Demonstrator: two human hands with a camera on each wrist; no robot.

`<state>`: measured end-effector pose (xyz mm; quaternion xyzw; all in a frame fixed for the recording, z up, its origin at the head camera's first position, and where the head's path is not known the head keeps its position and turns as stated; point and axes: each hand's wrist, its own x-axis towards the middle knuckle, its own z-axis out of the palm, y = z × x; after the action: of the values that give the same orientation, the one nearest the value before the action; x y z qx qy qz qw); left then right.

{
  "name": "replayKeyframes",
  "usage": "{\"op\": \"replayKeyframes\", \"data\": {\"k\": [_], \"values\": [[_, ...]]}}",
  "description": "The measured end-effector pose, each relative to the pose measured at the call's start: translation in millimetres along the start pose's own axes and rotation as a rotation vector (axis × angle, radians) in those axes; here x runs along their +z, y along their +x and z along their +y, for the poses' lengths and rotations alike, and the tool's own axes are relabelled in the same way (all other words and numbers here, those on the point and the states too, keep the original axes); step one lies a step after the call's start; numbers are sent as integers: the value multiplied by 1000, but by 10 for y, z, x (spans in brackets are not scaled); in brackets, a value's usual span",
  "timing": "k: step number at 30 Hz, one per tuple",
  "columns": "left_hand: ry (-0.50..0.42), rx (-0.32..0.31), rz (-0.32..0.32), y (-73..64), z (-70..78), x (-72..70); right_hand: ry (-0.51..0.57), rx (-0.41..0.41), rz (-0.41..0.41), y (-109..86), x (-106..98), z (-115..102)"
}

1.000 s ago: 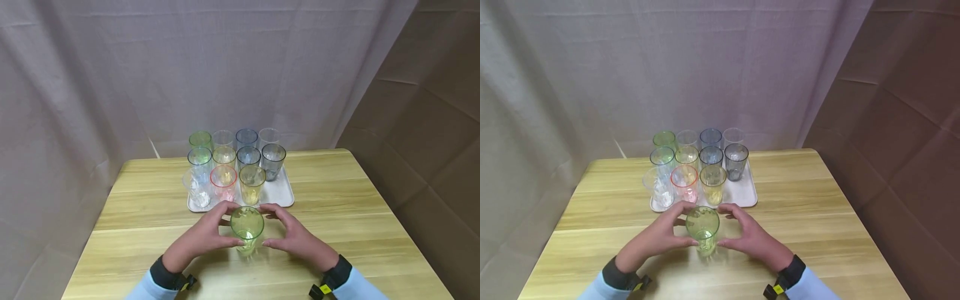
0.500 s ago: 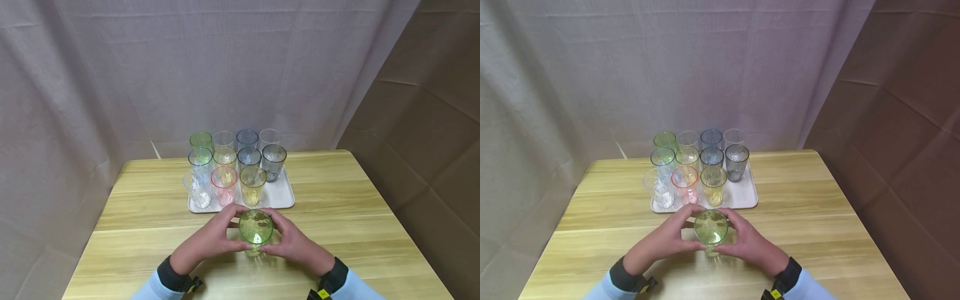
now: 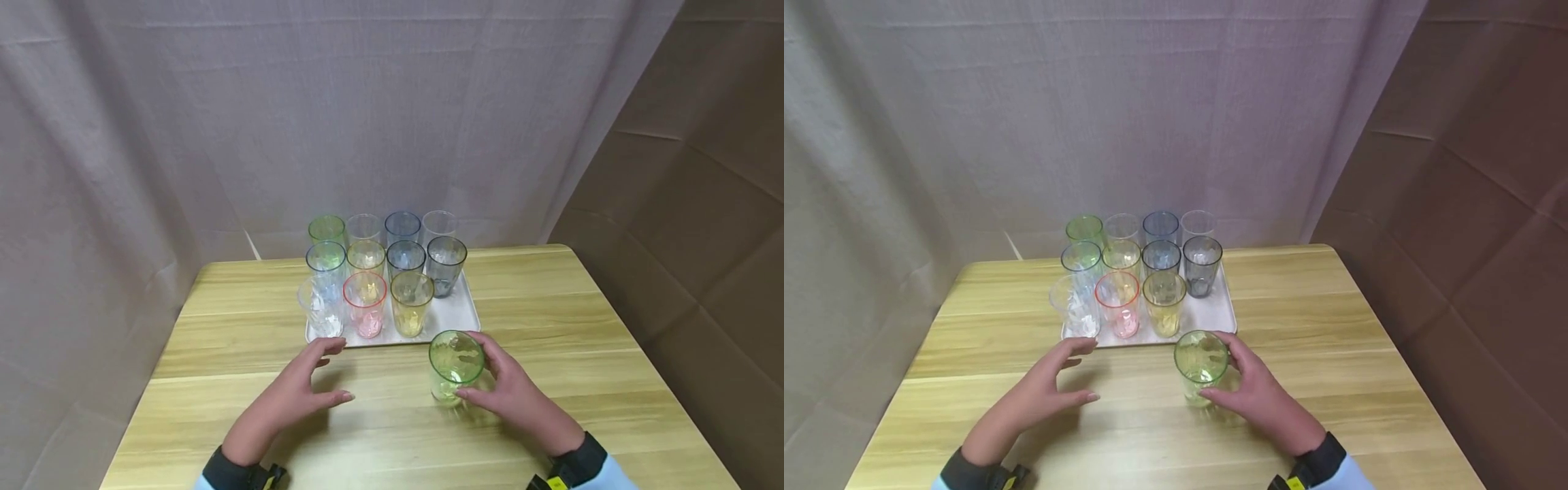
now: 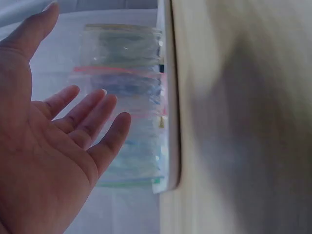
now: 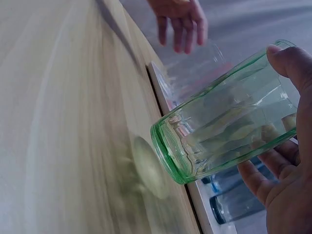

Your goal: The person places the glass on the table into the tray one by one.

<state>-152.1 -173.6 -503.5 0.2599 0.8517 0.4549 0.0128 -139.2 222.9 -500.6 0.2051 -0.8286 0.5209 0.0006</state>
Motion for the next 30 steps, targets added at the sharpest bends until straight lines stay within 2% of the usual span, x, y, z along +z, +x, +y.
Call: {"op": "replayKeyframes", "data": {"k": [6,13,19,23,30], "values": [[-24,-4,14,-78,-78,36,7,13,33,158,-157,114],[-30,-7,9,-99,-123,86,29,16,90,632,-378,260],[-21,0,6,-107,-137,100,27,15,97,962,-447,366],[-15,-15,4,-111,-130,98,42,33,91,1054,-433,442],[-19,-52,0,-106,-130,91,41,76,79,1074,-400,552]]}}
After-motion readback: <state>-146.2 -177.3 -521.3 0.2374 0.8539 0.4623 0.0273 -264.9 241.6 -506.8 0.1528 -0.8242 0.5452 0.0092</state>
